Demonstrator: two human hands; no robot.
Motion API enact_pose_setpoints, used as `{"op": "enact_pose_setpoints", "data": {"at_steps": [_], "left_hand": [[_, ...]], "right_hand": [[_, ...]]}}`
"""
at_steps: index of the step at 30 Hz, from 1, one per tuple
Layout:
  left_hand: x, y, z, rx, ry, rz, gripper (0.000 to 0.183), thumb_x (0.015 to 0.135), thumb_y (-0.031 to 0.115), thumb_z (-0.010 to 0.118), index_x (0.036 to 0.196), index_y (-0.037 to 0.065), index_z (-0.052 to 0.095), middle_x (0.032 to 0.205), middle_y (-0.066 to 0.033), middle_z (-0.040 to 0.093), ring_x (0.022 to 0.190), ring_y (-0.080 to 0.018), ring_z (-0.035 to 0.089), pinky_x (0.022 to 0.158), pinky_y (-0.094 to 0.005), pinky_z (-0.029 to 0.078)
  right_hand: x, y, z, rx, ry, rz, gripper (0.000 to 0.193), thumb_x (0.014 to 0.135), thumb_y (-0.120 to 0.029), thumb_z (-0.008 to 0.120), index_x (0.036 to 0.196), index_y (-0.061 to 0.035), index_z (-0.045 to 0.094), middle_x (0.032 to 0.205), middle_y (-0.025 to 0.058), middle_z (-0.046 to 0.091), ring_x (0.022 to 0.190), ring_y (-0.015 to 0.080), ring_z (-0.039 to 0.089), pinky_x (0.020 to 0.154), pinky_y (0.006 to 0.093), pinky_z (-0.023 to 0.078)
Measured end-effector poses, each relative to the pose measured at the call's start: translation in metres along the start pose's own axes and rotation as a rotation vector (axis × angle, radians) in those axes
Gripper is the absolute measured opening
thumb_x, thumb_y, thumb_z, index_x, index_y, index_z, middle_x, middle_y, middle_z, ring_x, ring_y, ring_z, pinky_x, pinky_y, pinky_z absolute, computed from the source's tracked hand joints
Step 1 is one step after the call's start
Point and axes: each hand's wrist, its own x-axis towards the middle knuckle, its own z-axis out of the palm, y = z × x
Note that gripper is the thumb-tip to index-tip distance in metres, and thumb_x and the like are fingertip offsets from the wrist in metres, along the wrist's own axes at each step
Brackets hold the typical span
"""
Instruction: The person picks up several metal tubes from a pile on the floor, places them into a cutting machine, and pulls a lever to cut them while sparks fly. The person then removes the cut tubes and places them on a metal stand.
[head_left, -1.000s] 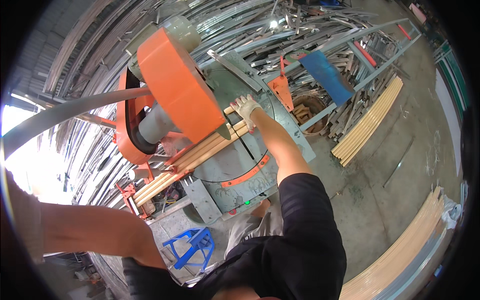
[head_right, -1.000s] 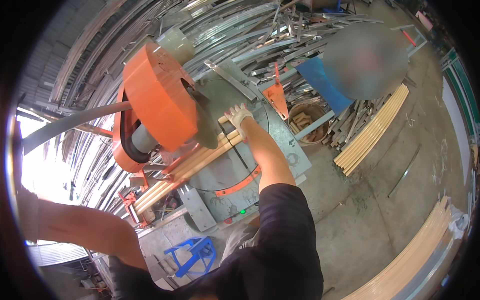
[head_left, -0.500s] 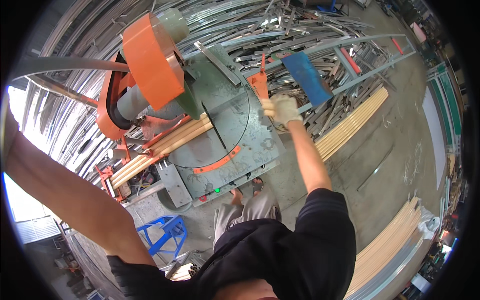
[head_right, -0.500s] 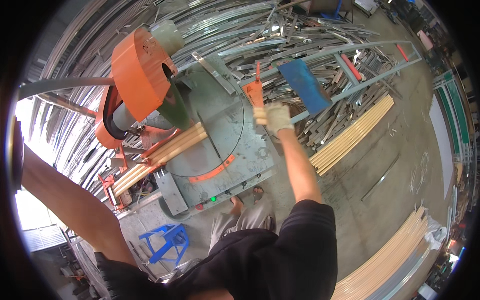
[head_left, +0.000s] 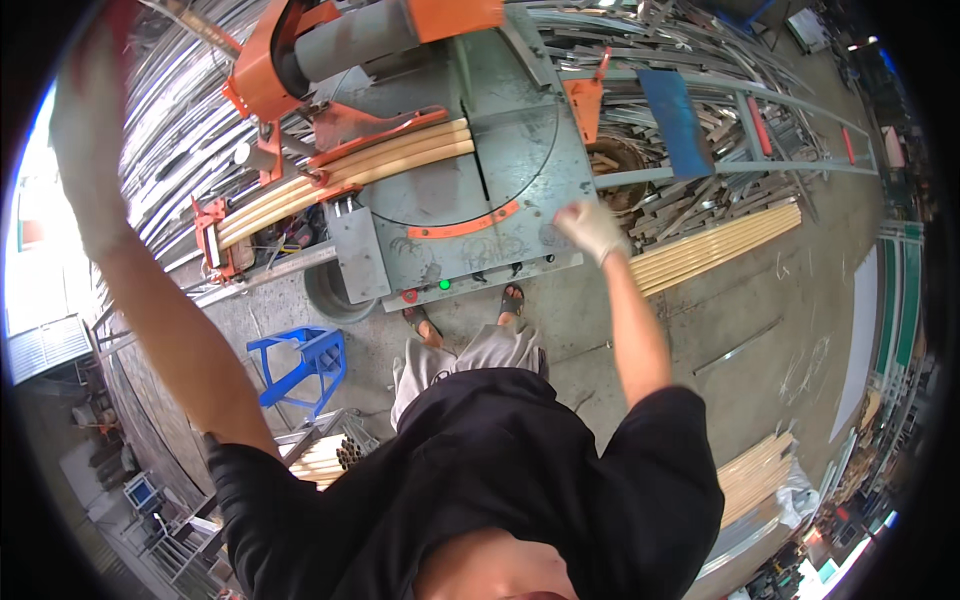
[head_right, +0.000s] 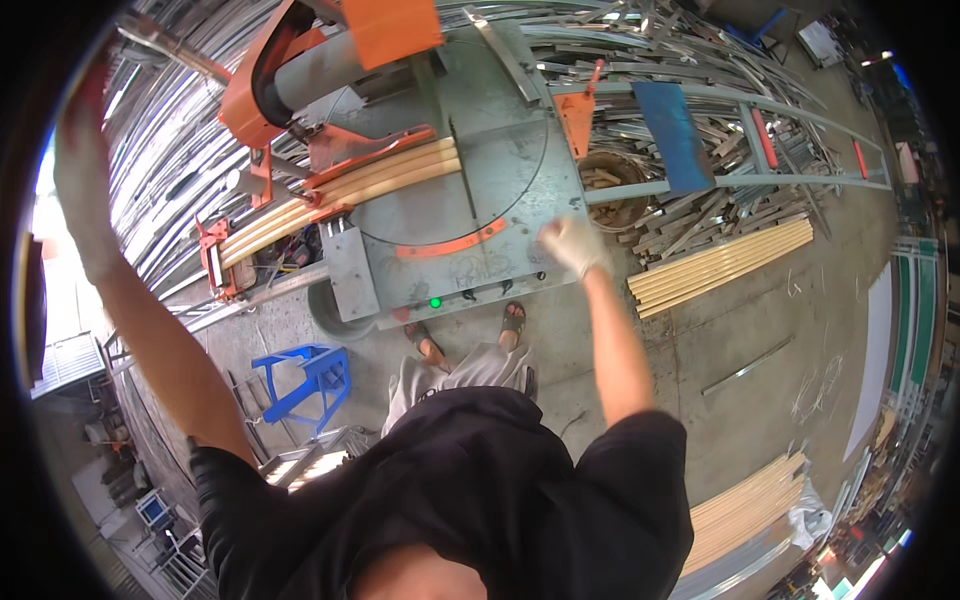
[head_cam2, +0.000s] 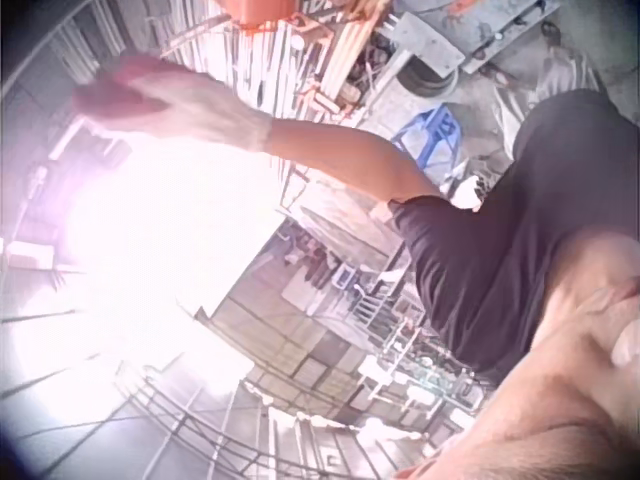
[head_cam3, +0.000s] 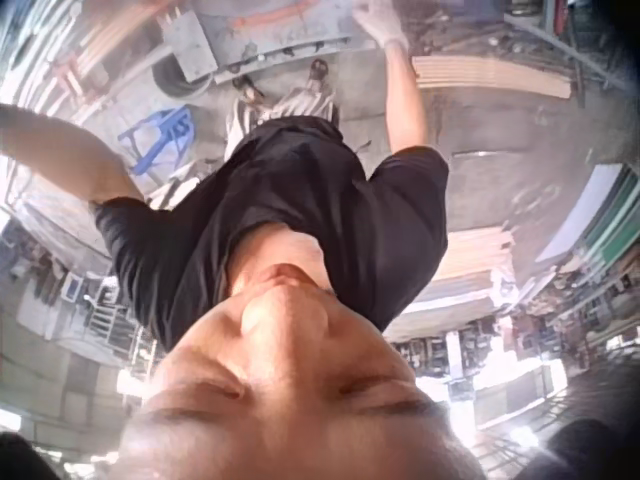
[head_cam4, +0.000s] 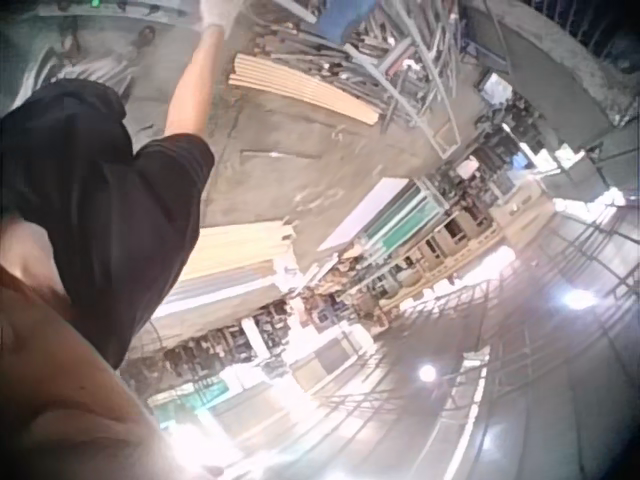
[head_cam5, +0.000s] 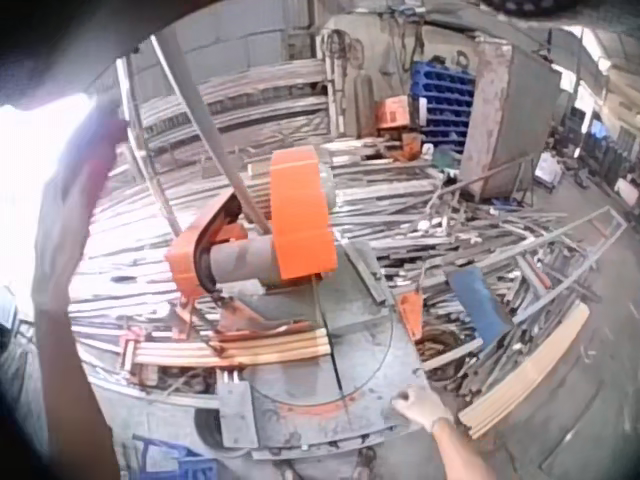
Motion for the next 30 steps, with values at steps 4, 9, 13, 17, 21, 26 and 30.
{"op": "enact_pose_setpoints", "data": {"at_steps": [4, 9, 13, 17, 21, 26, 30], "left_hand": [[-0.189, -0.100, 0.052, -0.500, -0.260, -0.574, 0.047, 0.103, 0.022, 0.056, 0.147, 0.008, 0.056, 0.138, -0.0112, 0.066, 0.124, -0.0208, 0.064, 0.103, -0.0336, 0.051], [-0.386, -0.229, 0.084, 0.002, -0.869, -0.646, 0.059, 0.081, 0.024, 0.076, 0.134, 0.002, 0.060, 0.124, -0.0248, 0.067, 0.117, -0.0412, 0.065, 0.101, -0.0463, 0.051], [-0.432, -0.282, 0.147, 0.105, -1.015, -0.481, 0.084, 0.071, 0.012, 0.074, 0.150, 0.006, 0.045, 0.154, -0.0227, 0.047, 0.144, -0.0402, 0.043, 0.119, -0.0470, 0.037], [-0.486, -0.331, 0.209, 0.144, -0.960, -0.198, 0.094, 0.064, 0.014, 0.081, 0.151, 0.008, 0.044, 0.150, -0.0191, 0.050, 0.140, -0.0393, 0.046, 0.119, -0.0489, 0.034], [-0.471, -0.330, 0.220, 0.087, -1.126, -0.174, 0.096, 0.055, 0.017, 0.087, 0.142, 0.008, 0.049, 0.133, -0.0155, 0.060, 0.126, -0.0358, 0.055, 0.111, -0.0465, 0.040], [-0.471, -0.325, 0.200, -0.049, -0.992, -0.133, 0.056, 0.071, 0.012, 0.071, 0.125, 0.007, 0.057, 0.109, -0.0142, 0.063, 0.106, -0.0337, 0.060, 0.092, -0.0455, 0.044], [-0.468, -0.315, 0.135, -0.032, -0.909, -0.148, 0.049, 0.074, 0.014, 0.071, 0.121, 0.009, 0.057, 0.107, -0.0127, 0.064, 0.104, -0.0323, 0.062, 0.089, -0.0451, 0.045]], "right_hand": [[-0.052, 0.005, 0.172, -0.130, -0.253, 0.070, 0.041, 0.090, -0.043, 0.065, 0.096, -0.0040, 0.076, 0.087, 0.0210, 0.075, 0.085, 0.0355, 0.074, 0.079, 0.0459, 0.057], [-0.061, -0.086, 0.241, -0.141, -0.193, 0.235, 0.051, 0.094, -0.048, 0.062, 0.098, 0.0006, 0.075, 0.105, 0.0280, 0.072, 0.101, 0.0440, 0.071, 0.089, 0.0523, 0.056], [-0.054, -0.083, 0.285, -0.357, 0.011, 0.349, 0.047, 0.093, -0.044, 0.063, 0.099, 0.0010, 0.075, 0.104, 0.0287, 0.073, 0.101, 0.0447, 0.071, 0.088, 0.0527, 0.055], [-0.050, -0.087, 0.300, -0.435, 0.030, 0.438, 0.044, 0.091, -0.041, 0.065, 0.099, 0.0007, 0.075, 0.104, 0.0288, 0.072, 0.100, 0.0449, 0.071, 0.089, 0.0527, 0.055], [-0.061, -0.122, 0.297, -0.392, 0.060, 0.505, 0.047, 0.087, -0.044, 0.068, 0.101, 0.0000, 0.075, 0.103, 0.0283, 0.073, 0.102, 0.0447, 0.070, 0.090, 0.0519, 0.055], [-0.105, -0.130, 0.298, -0.303, -0.027, 0.456, 0.051, 0.084, -0.051, 0.071, 0.103, -0.0041, 0.075, 0.106, 0.0236, 0.074, 0.104, 0.0416, 0.071, 0.090, 0.0487, 0.055], [-0.134, -0.133, 0.304, -0.331, -0.124, 0.476, 0.046, 0.082, -0.047, 0.073, 0.103, -0.0068, 0.076, 0.107, 0.0212, 0.075, 0.105, 0.0394, 0.071, 0.090, 0.0473, 0.055]]}}
